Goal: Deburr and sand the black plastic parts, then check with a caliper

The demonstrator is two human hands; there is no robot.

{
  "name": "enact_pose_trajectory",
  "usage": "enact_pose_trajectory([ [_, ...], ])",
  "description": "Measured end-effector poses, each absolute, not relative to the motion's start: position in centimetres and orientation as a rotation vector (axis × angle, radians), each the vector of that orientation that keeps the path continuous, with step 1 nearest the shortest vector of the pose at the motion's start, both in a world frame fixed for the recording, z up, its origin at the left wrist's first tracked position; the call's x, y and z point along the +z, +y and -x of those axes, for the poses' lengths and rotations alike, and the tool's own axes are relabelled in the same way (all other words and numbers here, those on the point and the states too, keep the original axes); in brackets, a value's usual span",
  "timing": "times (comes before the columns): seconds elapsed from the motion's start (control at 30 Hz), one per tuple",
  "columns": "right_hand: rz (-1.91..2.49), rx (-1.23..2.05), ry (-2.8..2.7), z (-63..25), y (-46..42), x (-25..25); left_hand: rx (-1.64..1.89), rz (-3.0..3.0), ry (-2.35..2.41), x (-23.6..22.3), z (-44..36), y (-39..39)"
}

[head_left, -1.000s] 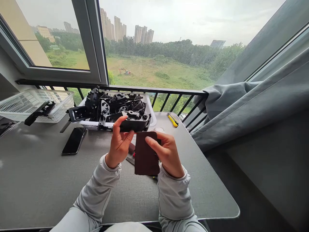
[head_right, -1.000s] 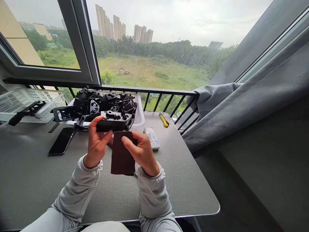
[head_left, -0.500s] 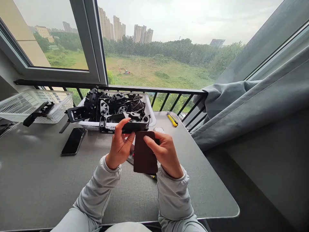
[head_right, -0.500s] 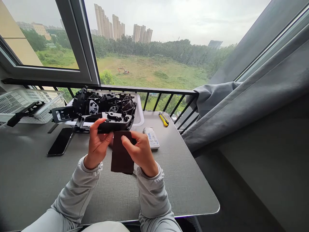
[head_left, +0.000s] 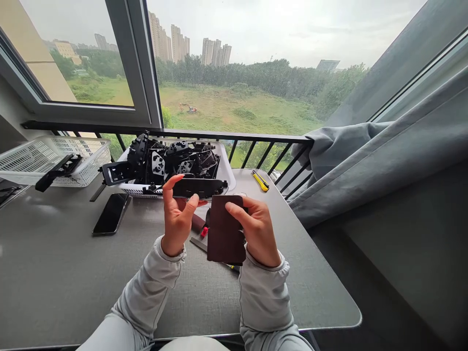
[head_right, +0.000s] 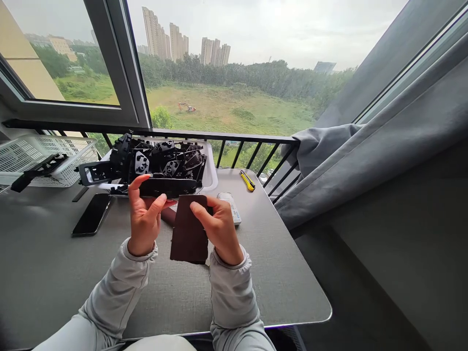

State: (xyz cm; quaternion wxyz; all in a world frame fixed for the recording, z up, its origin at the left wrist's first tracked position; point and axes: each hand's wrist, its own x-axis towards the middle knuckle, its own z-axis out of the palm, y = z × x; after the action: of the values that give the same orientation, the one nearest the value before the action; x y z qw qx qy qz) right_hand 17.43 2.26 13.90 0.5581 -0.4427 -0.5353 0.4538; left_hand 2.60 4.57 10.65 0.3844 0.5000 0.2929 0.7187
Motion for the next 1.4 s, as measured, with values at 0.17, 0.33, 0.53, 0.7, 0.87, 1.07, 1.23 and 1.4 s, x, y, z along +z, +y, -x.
enact_pose_trajectory([
  [0.17, 1.061, 1.085, -1.287, -17.2, 2.3, 13.8, 1.814, -1.223, 0.719, 10.9, -2.7, 4.5],
  [0.33, 1.071, 1.144, -1.287, -17.3, 2.3, 14.0, 1.846, -1.33, 0.782, 11.1, -2.6, 4.3],
  [0.53, 1.045, 1.26, -1.308, -17.6, 2.2, 14.2, 1.89, -1.474, 0.808, 11.0, -2.3, 4.1],
  [0.7, 1.052, 1.274, -1.258, -17.5, 1.8, 14.3, 1.899, -1.476, 0.796, 11.1, -2.3, 4.0],
  [0.87, 1.033, 1.31, -1.25, -17.4, 1.7, 14.4, 1.881, -1.372, 0.776, 10.9, -2.0, 4.2],
  [1.07, 0.955, 1.236, -1.014, -17.5, 2.2, 15.0, 1.74, -1.179, 0.756, 11.5, -1.3, 4.5],
  [1.23, 0.947, 1.23, -0.897, -17.1, 2.6, 14.9, 1.631, -1.182, 0.726, 11.7, -1.3, 4.5],
  [1.4, 0.888, 1.258, -0.871, -16.2, 2.3, 14.5, 1.55, -1.261, 0.676, 11.5, -1.8, 4.5],
])
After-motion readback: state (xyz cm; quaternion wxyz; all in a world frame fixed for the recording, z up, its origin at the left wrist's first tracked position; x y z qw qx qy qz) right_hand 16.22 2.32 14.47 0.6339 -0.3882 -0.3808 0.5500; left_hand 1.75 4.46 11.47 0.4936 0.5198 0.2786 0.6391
